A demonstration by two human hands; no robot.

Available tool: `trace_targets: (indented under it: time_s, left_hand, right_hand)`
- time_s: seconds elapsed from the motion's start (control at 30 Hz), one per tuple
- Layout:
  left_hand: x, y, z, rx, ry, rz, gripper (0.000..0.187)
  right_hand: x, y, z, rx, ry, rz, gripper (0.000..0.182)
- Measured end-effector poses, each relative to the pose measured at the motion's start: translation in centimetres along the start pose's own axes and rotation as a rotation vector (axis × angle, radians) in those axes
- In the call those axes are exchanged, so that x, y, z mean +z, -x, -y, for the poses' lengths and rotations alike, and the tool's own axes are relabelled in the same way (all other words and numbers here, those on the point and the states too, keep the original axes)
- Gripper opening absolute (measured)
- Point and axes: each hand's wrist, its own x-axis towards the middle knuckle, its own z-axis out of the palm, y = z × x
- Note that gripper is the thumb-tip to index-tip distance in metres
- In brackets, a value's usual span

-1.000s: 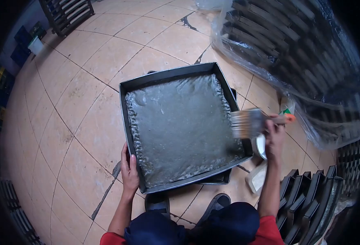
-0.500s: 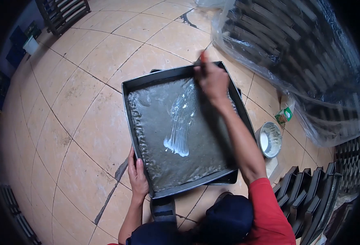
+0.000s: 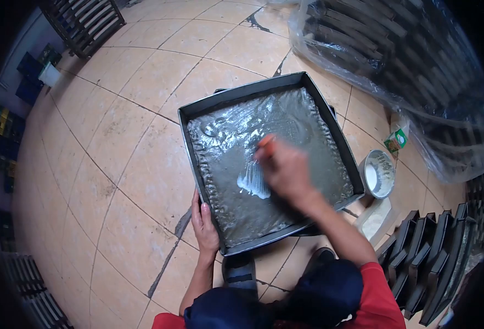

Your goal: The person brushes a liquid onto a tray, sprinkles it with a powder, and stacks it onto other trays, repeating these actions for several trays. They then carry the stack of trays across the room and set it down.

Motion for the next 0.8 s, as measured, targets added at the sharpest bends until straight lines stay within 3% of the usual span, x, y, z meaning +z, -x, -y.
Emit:
trace_targets:
  time_s: [0.1,0.13,0.2,0.23,0.27,0.3,0.33,0.37,0.43,0.5,0.57,0.63,0.67,0.7,0.73,0.77,0.8]
  left_hand:
    - [-0.2,0.0,-0.3,0.006,0.03,0.012,0.051]
    - [-0.4,0.0,-0.4,0.002,0.043,0.019,0.051]
    - [-1.3,0.1,-0.4,-0.024,0.093,0.028,0.051]
    - [-1.8,0.3,-0.4,-0.043,0.136,0.026,0.051]
    - [-2.3,0.5,-0.3,-0.062,0.179,0.023,0.05]
    - [-2.9,0.5,-0.1,-0.081,0.222,0.012,0.05]
    - [-3.6,0.7,0.3,-0.092,0.191,0.02,0.051]
    - [-3.6,1.2,0.3,-0.123,0.226,0.017,0.051]
    - [-3.1,1.1,0.1,-0.156,0.297,0.026,0.051]
    - [-2.0,1.0,0.2,-0.141,0.325,0.01,0.05]
    - [-1.3,0.6,0.8,-0.056,0.286,-0.004,0.051]
    - [-1.0,0.7,0.8,-0.048,0.178,-0.033,0.05]
    - [-0.8,0.8,0.7,-0.045,0.126,-0.048,0.05]
    - [-0.5,1.0,0.5,-0.043,0.077,-0.062,0.049]
    - [-0.2,1.1,0.2,-0.041,0.031,-0.072,0.049]
    - [0.2,1.0,-0.1,-0.037,-0.011,-0.079,0.049]
    - [0.1,0.9,-1.0,-0.024,-0.012,-0.051,0.049]
  right_hand:
    - [2.3,4.1,5.8,-0.054,-0.408,0.235,0.026]
    - [0.4,4.3,5.7,0.122,-0.481,0.297,0.022]
    - [-3.6,4.7,1.2,0.445,-0.252,0.249,0.022]
    - [-6.0,5.0,-1.4,0.486,-0.196,0.081,0.023]
    - [-8.0,5.9,-4.9,0.367,-0.108,-0.123,0.021]
    - [-10.2,7.0,-7.2,0.427,-0.008,-0.192,0.018]
    - [-12.2,7.2,-7.0,0.326,0.25,-0.171,0.014]
    - [-13.3,7.3,-5.7,0.29,0.284,0.0,0.016]
    - [-12.1,7.0,-4.0,-0.146,-0.028,0.334,0.023]
    - [-8.1,6.3,-0.1,-0.289,-0.413,0.642,0.031]
    - [-3.7,3.2,2.2,-0.386,-0.479,0.843,0.032]
    - [2.0,-1.8,0.8,-0.481,-0.376,0.736,0.033]
    - [3.4,-5.8,0.4,-0.411,-0.377,0.721,0.021]
    - [6.0,-9.2,-1.5,-0.368,-0.178,0.549,0.023]
    - [6.9,-12.5,-2.5,-0.357,-0.424,0.335,0.029]
    - [7.3,-14.6,-4.4,-0.247,-0.16,0.253,0.034]
    - [7.3,-15.8,-5.9,-0.108,-0.189,0.161,0.038]
